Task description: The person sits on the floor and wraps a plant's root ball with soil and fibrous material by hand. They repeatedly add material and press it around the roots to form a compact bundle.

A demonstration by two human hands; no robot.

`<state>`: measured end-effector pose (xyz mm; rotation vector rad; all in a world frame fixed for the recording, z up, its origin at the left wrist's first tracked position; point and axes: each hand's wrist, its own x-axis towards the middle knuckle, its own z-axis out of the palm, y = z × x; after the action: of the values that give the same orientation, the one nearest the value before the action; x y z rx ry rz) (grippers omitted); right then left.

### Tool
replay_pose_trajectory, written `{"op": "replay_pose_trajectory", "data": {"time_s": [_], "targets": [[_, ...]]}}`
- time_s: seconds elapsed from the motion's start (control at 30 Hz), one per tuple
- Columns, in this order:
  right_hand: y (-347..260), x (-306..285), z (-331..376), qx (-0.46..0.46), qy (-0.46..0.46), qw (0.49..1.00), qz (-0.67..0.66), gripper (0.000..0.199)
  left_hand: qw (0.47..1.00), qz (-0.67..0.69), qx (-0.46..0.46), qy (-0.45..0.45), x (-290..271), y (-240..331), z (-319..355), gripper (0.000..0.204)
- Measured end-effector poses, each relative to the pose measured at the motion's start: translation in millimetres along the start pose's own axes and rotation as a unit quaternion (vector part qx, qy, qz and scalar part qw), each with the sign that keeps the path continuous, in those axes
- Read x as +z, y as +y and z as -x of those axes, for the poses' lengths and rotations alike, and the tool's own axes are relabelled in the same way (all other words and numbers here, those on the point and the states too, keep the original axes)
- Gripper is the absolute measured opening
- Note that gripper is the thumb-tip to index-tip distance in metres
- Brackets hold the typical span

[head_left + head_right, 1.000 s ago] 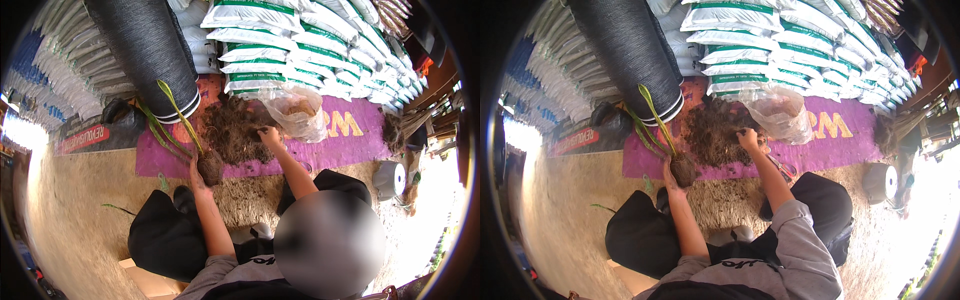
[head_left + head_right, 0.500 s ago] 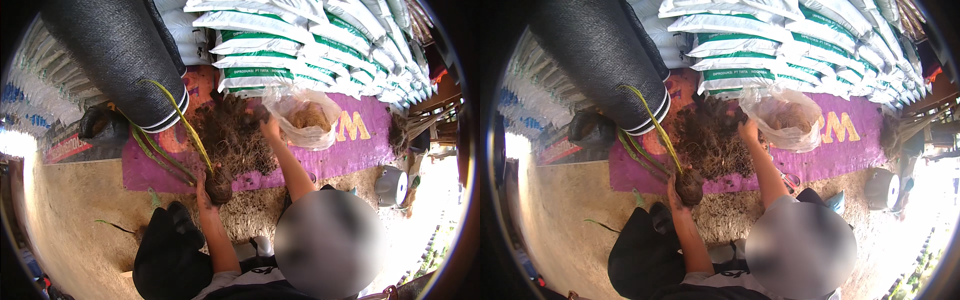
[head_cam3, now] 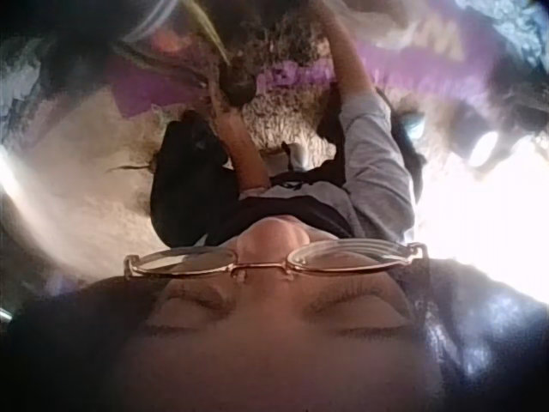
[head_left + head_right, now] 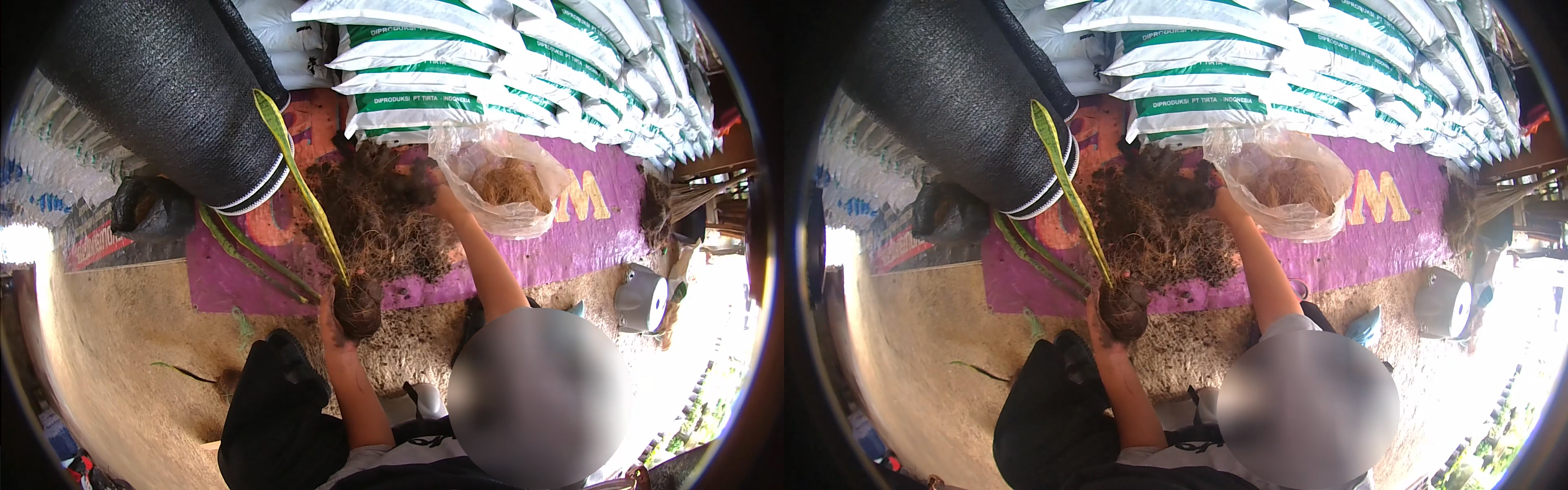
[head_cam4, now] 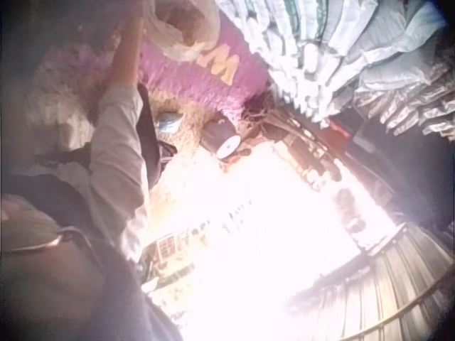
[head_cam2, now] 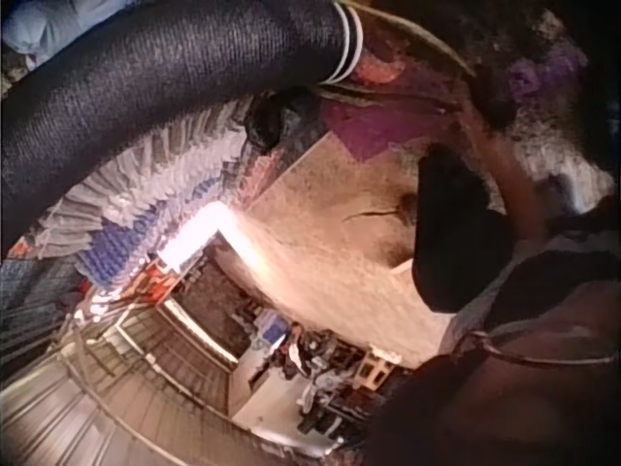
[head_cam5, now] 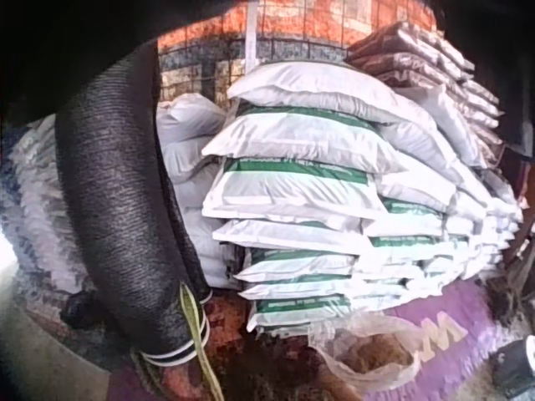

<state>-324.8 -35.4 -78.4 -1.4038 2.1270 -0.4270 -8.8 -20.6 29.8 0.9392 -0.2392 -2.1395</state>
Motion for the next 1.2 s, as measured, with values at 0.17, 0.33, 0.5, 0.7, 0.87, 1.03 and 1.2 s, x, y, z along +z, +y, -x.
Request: {"op": "replay_pose_trajectory", "data": {"time_s": [0.17, 0.33, 0.5, 0.7, 0.87, 1.03, 1.2], "targets": [[-15.0, 4.3, -27.2, 0.099, 0.051, 0.993, 0.043, 0.072, 0.999, 0.016, -0.032, -0.032, -5.3, -3.6, -7.7, 0.045], [-28.0, 20.2, -48.0, 0.081, 0.057, 0.989, -0.108, 0.084, 0.998, 0.043, -0.026, -0.023, -6.1, -3.1, -2.4, 0.040], [-2.9, 45.0, -59.3, 0.037, 0.119, 0.992, -0.033, 0.079, 0.999, 0.026, -0.028, -0.003, -4.7, -2.4, -4.4, 0.039], [-41.0, 45.1, -54.6, 0.011, 0.080, 0.996, 0.027, 0.067, 0.998, 0.032, -0.029, -0.053, -9.0, 4.9, -3.5, 0.039], [-27.5, 58.2, -53.0, -0.005, 0.100, 0.995, 0.014, 0.063, 1.000, -0.024, 0.001, 0.003, 2.8, 2.7, -3.1, 0.045], [-46.8, 49.1, -52.3, 0.026, -0.001, 1.000, -0.005, 0.061, 1.000, 0.007, 0.003, 0.019, -7.5, 5.1, 1.4, 0.041], [-20.5, 49.8, -40.2, -0.048, 0.118, 0.990, 0.061, 0.058, 0.999, 0.029, -0.030, -0.013, -2.1, 3.7, -6.6, 0.042]]}}
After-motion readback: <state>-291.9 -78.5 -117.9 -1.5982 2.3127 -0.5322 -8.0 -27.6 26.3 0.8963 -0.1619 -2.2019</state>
